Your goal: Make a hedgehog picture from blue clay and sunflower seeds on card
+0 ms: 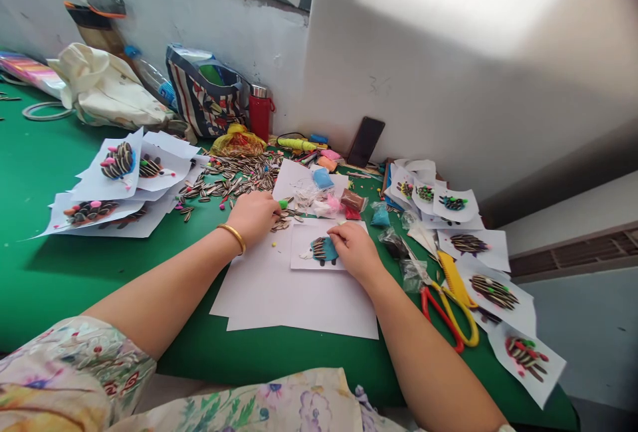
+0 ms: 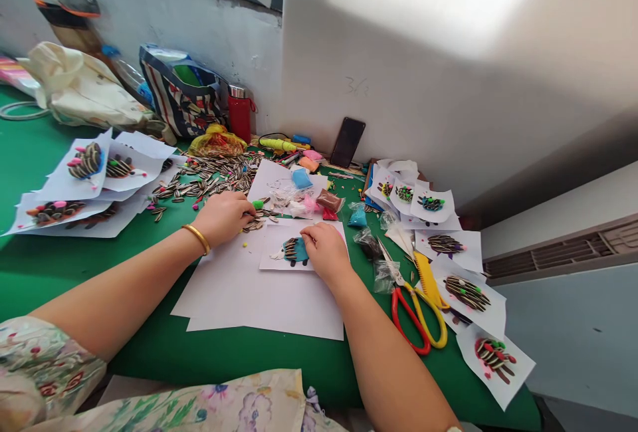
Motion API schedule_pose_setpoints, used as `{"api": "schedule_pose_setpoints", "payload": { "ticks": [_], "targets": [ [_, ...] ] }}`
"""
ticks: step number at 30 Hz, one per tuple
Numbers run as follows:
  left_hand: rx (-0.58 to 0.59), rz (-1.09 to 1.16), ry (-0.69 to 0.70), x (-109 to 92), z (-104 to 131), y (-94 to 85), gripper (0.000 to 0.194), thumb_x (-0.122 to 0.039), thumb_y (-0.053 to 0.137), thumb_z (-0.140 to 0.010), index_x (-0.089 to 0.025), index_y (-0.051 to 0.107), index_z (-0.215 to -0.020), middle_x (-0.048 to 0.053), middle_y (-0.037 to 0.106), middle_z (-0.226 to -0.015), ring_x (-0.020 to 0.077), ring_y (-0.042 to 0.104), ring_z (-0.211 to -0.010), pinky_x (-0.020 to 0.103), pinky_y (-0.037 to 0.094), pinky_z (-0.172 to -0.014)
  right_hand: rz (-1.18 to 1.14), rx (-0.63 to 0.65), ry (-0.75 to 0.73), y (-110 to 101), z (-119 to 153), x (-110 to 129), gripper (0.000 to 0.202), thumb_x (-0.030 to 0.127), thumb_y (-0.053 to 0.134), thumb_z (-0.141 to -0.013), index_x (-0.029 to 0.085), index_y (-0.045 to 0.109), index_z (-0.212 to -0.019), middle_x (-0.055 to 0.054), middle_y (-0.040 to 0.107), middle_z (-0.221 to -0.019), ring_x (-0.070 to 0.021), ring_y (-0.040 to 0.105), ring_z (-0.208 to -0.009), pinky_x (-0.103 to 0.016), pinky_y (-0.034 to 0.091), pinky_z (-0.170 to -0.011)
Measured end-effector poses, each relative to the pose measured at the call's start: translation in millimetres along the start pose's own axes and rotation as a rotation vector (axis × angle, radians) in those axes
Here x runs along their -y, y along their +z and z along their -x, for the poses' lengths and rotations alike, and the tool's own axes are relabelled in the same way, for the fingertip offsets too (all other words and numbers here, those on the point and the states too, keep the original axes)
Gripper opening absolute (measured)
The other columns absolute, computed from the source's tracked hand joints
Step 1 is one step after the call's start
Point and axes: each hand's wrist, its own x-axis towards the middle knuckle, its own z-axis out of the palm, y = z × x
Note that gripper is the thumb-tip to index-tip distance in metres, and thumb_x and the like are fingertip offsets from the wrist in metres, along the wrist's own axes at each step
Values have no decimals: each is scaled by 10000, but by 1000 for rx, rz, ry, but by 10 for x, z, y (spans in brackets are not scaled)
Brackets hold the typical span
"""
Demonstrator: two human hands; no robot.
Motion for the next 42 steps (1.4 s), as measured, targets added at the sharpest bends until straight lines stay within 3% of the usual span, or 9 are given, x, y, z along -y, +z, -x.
{"api": "schedule_pose_setpoints", "payload": {
  "ticks": [5, 9, 12, 15, 17, 20, 24, 35, 42],
  "targets": [
    [-5, -14, -2, -24, -4, -7, 159, -246, 573, -857, -207, 717, -804, 96, 675, -935, 302, 602, -952, 392, 433, -765, -10, -6, -1, -6, 0, -3, 201, 196, 534, -920, 220, 731, -945, -59, 687, -890, -226, 612, -921, -374, 474, -868],
    [-83, 8, -13, -28, -2, -33, 204, -217, 502, -894, -192, 697, -840, 98, 685, -904, 277, 613, -919, 391, 434, -796, -29, -30, -13, -19, 3, 2, 194, 203, 532, -924, 214, 724, -949, -60, 693, -912, -227, 618, -936, -377, 477, -875],
    [-180, 146, -3, -86, 11, -48, 242, -237, 477, -919, -186, 700, -997, 90, 691, -891, 254, 623, -894, 385, 447, -834, -51, -72, -36, -37, 13, 44, 189, 194, 532, -926, 214, 718, -953, -58, 700, -923, -225, 622, -943, -373, 483, -871],
    [-242, 384, 114, -225, 52, -22, 332, -213, 441, -929, -217, 669, -1171, 75, 687, -970, 225, 618, -941, 368, 459, -879, -75, -135, -99, -59, 32, 130, 201, 181, 520, -935, 222, 710, -987, -59, 703, -942, -221, 623, -946, -370, 490, -866],
    [-185, 589, 131, -351, 91, 18, 279, -239, 476, -918, -232, 696, -1091, 58, 691, -983, 209, 625, -947, 351, 475, -871, -79, -173, -164, -69, 46, 197, 202, 184, 526, -939, 235, 699, -1030, -59, 703, -966, -223, 624, -951, -377, 493, -867],
    [-75, 980, -2, -539, 150, 66, 174, -330, 611, -848, -198, 664, -948, 34, 696, -884, 183, 643, -824, 307, 511, -747, -75, -194, -280, -74, 62, 286, 186, 207, 595, -920, 240, 673, -1085, -62, 702, -983, -228, 623, -947, -379, 494, -847],
    [85, 1288, -87, -691, 201, 49, 238, -377, 718, -745, -173, 616, -815, 13, 659, -753, 152, 616, -683, 261, 487, -608, -50, -177, -353, -87, 80, 359, 124, 215, 642, -909, 232, 665, -1029, -52, 721, -947, -221, 620, -901, -365, 479, -809],
    [211, 1422, -97, -718, 220, -43, 296, -430, 723, -751, -143, 652, -735, 34, 677, -687, 151, 625, -682, 265, 488, -663, -205, -45, -341, -146, 78, 377, 171, 173, 595, -939, 263, 677, -1059, -6, 744, -943, -174, 643, -895, -326, 474, -852],
    [192, 1253, -23, -675, 201, 10, 337, -486, 610, -830, -158, 671, -779, 50, 702, -752, 178, 643, -731, 300, 510, -703, -172, -145, -235, -145, 89, 303, 105, 268, 593, -936, 235, 689, -910, -33, 714, -859, -190, 621, -811, -326, 475, -766]
  ]
}}
